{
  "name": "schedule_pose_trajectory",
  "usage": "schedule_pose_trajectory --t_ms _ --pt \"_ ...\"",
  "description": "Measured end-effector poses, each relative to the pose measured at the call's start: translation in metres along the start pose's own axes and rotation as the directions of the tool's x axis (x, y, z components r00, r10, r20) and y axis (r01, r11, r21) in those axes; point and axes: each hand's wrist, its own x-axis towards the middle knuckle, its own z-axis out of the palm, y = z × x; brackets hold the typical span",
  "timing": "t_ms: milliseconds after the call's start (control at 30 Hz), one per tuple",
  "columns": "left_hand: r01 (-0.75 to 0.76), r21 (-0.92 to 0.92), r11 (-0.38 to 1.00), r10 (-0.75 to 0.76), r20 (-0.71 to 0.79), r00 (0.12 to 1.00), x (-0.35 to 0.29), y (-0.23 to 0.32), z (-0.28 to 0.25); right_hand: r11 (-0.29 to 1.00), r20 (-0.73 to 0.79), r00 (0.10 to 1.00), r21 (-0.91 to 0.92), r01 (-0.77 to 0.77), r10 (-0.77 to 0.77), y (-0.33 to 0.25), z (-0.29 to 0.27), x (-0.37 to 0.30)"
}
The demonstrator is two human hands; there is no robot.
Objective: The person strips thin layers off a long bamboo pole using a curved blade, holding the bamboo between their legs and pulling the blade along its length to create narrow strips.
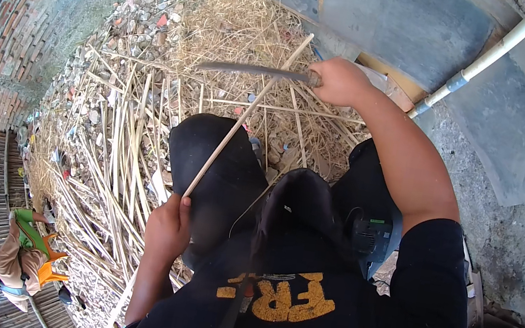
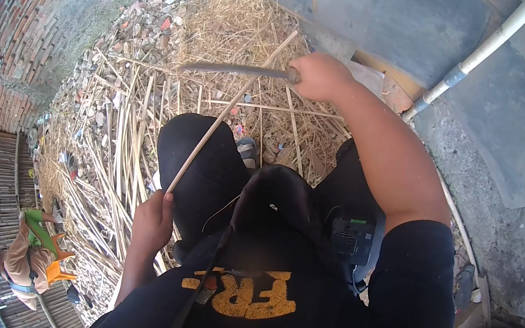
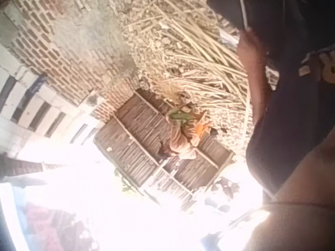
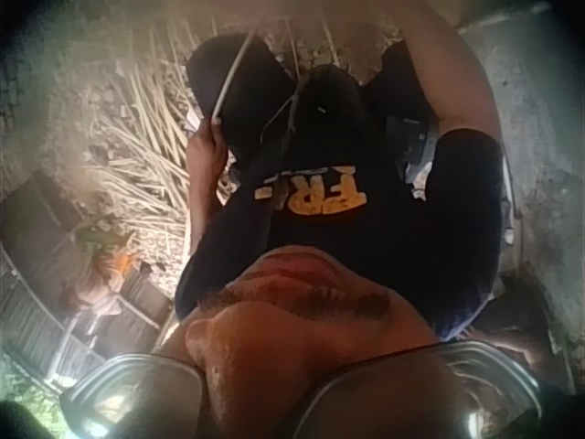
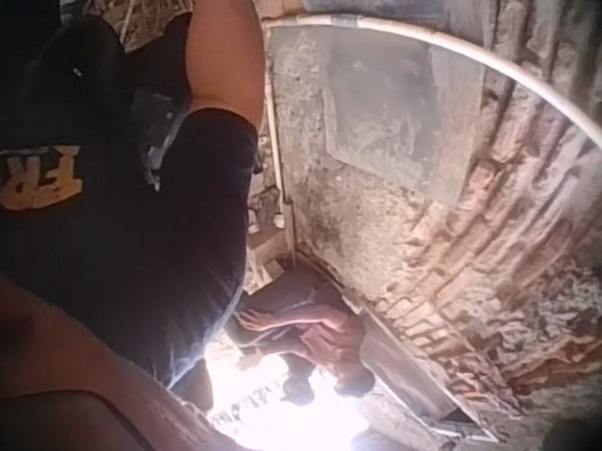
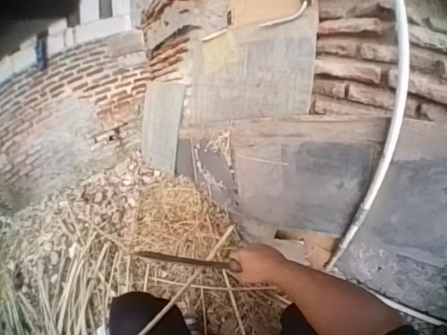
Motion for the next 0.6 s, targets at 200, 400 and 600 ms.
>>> schedule_pose_trajectory --t_ms 200,400,600 --pt "0.086 -0.213 0.973 -0.081 0.031 0.996 -0.003 -0.007 -0.001 0.988 -0.036 0.992 -0.097 0.117 -0.121 -0.013 -0.002 -0.008" --pt "0.085 -0.237 0.968 -0.079 0.038 0.996 0.003 -0.006 0.003 0.992 -0.041 0.995 -0.094 0.084 -0.088 -0.008 -0.014 -0.01" --pt "0.039 -0.181 0.983 -0.036 0.02 0.999 0.01 0.003 -0.001 0.987 -0.054 0.995 -0.141 0.08 -0.088 -0.004 -0.012 -0.01"
